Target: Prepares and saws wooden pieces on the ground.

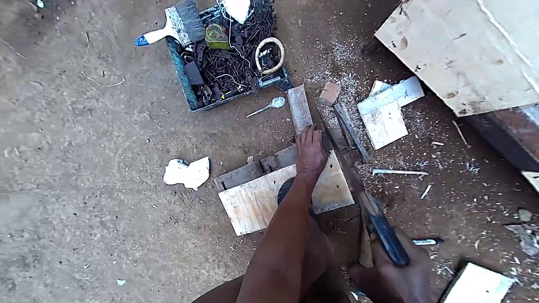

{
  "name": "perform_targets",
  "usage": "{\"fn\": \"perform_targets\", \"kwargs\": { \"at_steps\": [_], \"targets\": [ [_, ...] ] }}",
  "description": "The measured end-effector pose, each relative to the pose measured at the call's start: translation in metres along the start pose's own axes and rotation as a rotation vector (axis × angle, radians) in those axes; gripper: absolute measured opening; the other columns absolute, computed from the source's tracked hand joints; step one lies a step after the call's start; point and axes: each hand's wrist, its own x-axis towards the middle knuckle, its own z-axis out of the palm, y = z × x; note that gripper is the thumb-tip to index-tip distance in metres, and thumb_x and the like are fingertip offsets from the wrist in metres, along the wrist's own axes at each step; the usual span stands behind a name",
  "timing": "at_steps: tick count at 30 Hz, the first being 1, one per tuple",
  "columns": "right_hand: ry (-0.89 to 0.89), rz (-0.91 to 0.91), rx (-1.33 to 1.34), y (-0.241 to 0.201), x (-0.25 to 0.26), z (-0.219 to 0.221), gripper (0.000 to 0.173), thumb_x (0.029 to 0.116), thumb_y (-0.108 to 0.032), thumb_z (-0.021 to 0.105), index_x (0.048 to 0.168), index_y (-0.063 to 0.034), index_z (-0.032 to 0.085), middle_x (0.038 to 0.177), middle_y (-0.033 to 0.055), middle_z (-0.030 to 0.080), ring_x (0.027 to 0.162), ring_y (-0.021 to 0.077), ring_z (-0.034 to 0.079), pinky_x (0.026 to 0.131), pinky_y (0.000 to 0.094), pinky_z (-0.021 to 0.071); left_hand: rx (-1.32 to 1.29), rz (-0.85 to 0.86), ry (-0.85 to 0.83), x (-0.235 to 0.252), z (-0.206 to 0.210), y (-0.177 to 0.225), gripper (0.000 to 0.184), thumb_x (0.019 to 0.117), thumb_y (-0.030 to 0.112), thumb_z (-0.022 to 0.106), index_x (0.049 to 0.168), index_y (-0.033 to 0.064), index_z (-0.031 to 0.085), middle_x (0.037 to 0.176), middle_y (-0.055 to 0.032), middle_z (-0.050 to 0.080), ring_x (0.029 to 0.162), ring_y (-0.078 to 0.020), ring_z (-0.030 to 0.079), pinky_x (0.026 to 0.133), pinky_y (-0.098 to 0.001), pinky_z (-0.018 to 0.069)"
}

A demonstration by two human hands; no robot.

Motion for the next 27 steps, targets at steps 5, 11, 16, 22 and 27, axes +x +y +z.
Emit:
{"fn": "perform_targets", "kwargs": {
  "at_steps": [5, 11, 16, 22, 27],
  "targets": [
    [0.025, 0.015, -0.010, -0.024, 0.057, 0.034, 0.020, 0.0820, -0.027, 0.063, 0.091, -0.0090, 0.067, 0.065, -0.0017, 0.058, 0.056, 0.0070, 0.056, 0.050, 0.0304, 0.0455, -0.022, 0.017, 0.029, 0.004, 0.006, -0.007, 0.029, 0.0929, 0.008, 0.056, 0.119, 0.0031, 0.066, 0.147, -0.0130, 0.057, 0.142, -0.0300, 0.049, 0.113, -0.0499, 0.0421],
    [-0.155, 0.053, 0.039, -0.002, -0.056, -0.037, 0.022, 0.0929, -0.015, 0.065, 0.092, 0.0066, 0.064, 0.074, 0.0148, 0.067, 0.065, 0.0189, 0.066, 0.061, 0.0377, 0.0563, -0.042, -0.006, 0.056, 0.005, 0.011, -0.007, 0.030, 0.0935, 0.007, 0.053, 0.119, 0.0033, 0.067, 0.147, -0.0117, 0.058, 0.144, -0.0294, 0.046, 0.117, -0.0483, 0.0397],
    [0.032, -0.005, -0.050, -0.027, 0.070, 0.045, 0.022, 0.0816, -0.026, 0.063, 0.092, -0.0075, 0.068, 0.064, -0.0001, 0.059, 0.054, 0.0109, 0.058, 0.049, 0.0347, 0.0474, -0.037, 0.013, 0.035, 0.003, 0.009, -0.008, 0.031, 0.0884, 0.009, 0.062, 0.119, 0.0022, 0.066, 0.149, -0.0135, 0.056, 0.145, -0.0306, 0.045, 0.116, -0.0500, 0.0395],
    [-0.086, 0.058, 0.017, -0.009, -0.038, -0.025, 0.018, 0.0860, -0.017, 0.067, 0.090, 0.0000, 0.066, 0.069, 0.0056, 0.066, 0.059, 0.0100, 0.063, 0.055, 0.0311, 0.0549, -0.041, -0.001, 0.027, 0.001, 0.008, -0.005, 0.031, 0.0916, 0.007, 0.058, 0.121, 0.0031, 0.067, 0.150, -0.0125, 0.056, 0.146, -0.0310, 0.045, 0.117, -0.0502, 0.0388],
    [-0.041, 0.025, 0.008, -0.002, -0.008, -0.002, 0.017, 0.0865, -0.020, 0.065, 0.091, -0.0034, 0.066, 0.069, 0.0022, 0.063, 0.059, 0.0074, 0.061, 0.054, 0.0288, 0.0525, -0.032, -0.039, 0.014, -0.001, 0.004, -0.001, 0.027, 0.0930, 0.006, 0.058, 0.119, 0.0026, 0.066, 0.152, -0.0119, 0.054, 0.148, -0.0300, 0.042, 0.119, -0.0489, 0.0364]
  ]
}}
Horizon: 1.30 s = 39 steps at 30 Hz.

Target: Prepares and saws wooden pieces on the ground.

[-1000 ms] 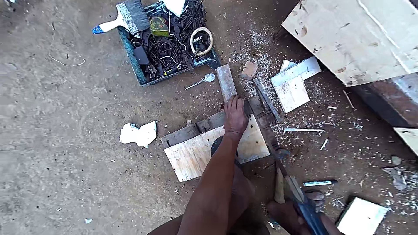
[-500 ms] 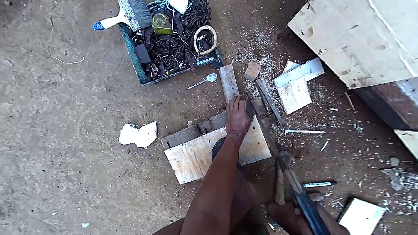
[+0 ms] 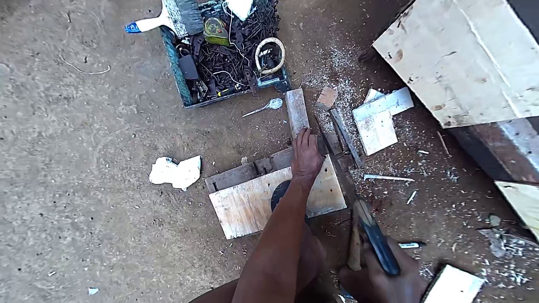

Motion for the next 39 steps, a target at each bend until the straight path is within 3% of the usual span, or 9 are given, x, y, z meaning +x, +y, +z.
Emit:
{"fn": "perform_targets", "kwargs": {
  "at_steps": [4, 7, 11, 14, 17, 21, 25, 31, 39],
  "targets": [
    [0.060, 0.008, 0.029, -0.024, 0.088, 0.041, 0.021, 0.0812, -0.023, 0.064, 0.095, -0.0078, 0.070, 0.069, -0.0015, 0.061, 0.059, 0.0051, 0.057, 0.053, 0.0281, 0.0478, 0.004, 0.029, 0.022, 0.006, 0.003, -0.007, 0.029, 0.0900, 0.007, 0.059, 0.117, 0.0022, 0.067, 0.147, -0.0123, 0.058, 0.144, -0.0300, 0.046, 0.116, -0.0494, 0.0403],
    [0.019, 0.036, -0.020, -0.018, 0.027, 0.006, 0.017, 0.0826, -0.025, 0.065, 0.091, -0.0104, 0.066, 0.067, -0.0047, 0.058, 0.056, 0.0026, 0.056, 0.050, 0.0251, 0.0480, -0.007, 0.034, 0.012, 0.005, 0.002, -0.006, 0.031, 0.0916, 0.006, 0.056, 0.120, 0.0032, 0.066, 0.147, -0.0112, 0.058, 0.145, -0.0293, 0.046, 0.116, -0.0489, 0.0402],
    [-0.146, 0.087, 0.073, 0.001, -0.052, -0.044, 0.021, 0.0921, -0.012, 0.065, 0.093, 0.0090, 0.064, 0.076, 0.0152, 0.067, 0.068, 0.0189, 0.066, 0.064, 0.0375, 0.0568, -0.004, 0.009, 0.041, 0.007, 0.006, -0.004, 0.027, 0.0910, 0.007, 0.058, 0.116, 0.0048, 0.068, 0.145, -0.0090, 0.060, 0.143, -0.0277, 0.047, 0.115, -0.0467, 0.0404],
    [0.009, -0.015, -0.049, -0.004, 0.014, 0.004, 0.018, 0.0850, -0.024, 0.064, 0.090, -0.0067, 0.067, 0.066, 0.0001, 0.061, 0.057, 0.0072, 0.059, 0.050, 0.0294, 0.0507, -0.021, 0.018, 0.052, 0.004, 0.008, -0.005, 0.028, 0.0896, 0.006, 0.060, 0.116, 0.0045, 0.068, 0.143, -0.0095, 0.061, 0.143, -0.0278, 0.048, 0.116, -0.0464, 0.0401],
    [0.056, -0.011, -0.045, -0.029, 0.095, 0.046, 0.020, 0.0809, -0.025, 0.063, 0.091, -0.0087, 0.069, 0.065, -0.0003, 0.059, 0.056, 0.0097, 0.057, 0.050, 0.0337, 0.0466, -0.018, 0.041, 0.055, 0.007, 0.007, -0.009, 0.032, 0.0857, 0.007, 0.064, 0.117, 0.0030, 0.066, 0.142, -0.0112, 0.061, 0.142, -0.0294, 0.049, 0.114, -0.0482, 0.0421],
    [0.017, 0.015, -0.002, -0.011, 0.011, -0.001, 0.016, 0.0840, -0.023, 0.065, 0.091, -0.0090, 0.066, 0.068, -0.0043, 0.060, 0.058, 0.0016, 0.058, 0.052, 0.0237, 0.0507, -0.008, 0.048, 0.023, 0.004, 0.000, -0.007, 0.029, 0.0893, 0.008, 0.061, 0.117, 0.0021, 0.066, 0.145, -0.0124, 0.060, 0.143, -0.0305, 0.048, 0.114, -0.0495, 0.0418],
    [-0.134, 0.077, 0.091, 0.003, -0.057, -0.044, 0.017, 0.0908, -0.011, 0.063, 0.090, 0.0057, 0.063, 0.073, 0.0109, 0.066, 0.065, 0.0142, 0.064, 0.061, 0.0331, 0.0553, -0.003, 0.009, 0.029, 0.001, 0.003, -0.003, 0.026, 0.0913, 0.005, 0.057, 0.116, 0.0032, 0.067, 0.145, -0.0106, 0.059, 0.143, -0.0292, 0.047, 0.115, -0.0478, 0.0405],
    [0.067, 0.016, 0.059, -0.028, 0.096, 0.052, 0.018, 0.0804, -0.021, 0.065, 0.093, -0.0083, 0.069, 0.067, -0.0032, 0.059, 0.057, 0.0048, 0.056, 0.052, 0.0279, 0.0477, -0.019, 0.043, 0.043, 0.005, 0.004, -0.013, 0.028, 0.0894, 0.007, 0.060, 0.117, 0.0036, 0.066, 0.143, -0.0105, 0.061, 0.143, -0.0280, 0.048, 0.115, -0.0476, 0.0415],
    [-0.075, 0.064, 0.075, 0.008, -0.048, -0.034, 0.015, 0.0873, -0.011, 0.067, 0.092, 0.0030, 0.066, 0.073, 0.0063, 0.066, 0.065, 0.0105, 0.064, 0.061, 0.0301, 0.0563, -0.020, -0.007, 0.029, 0.002, 0.006, -0.005, 0.027, 0.0941, 0.006, 0.053, 0.117, 0.0023, 0.066, 0.146, -0.0114, 0.058, 0.144, -0.0296, 0.046, 0.116, -0.0484, 0.0392]
  ]
}}
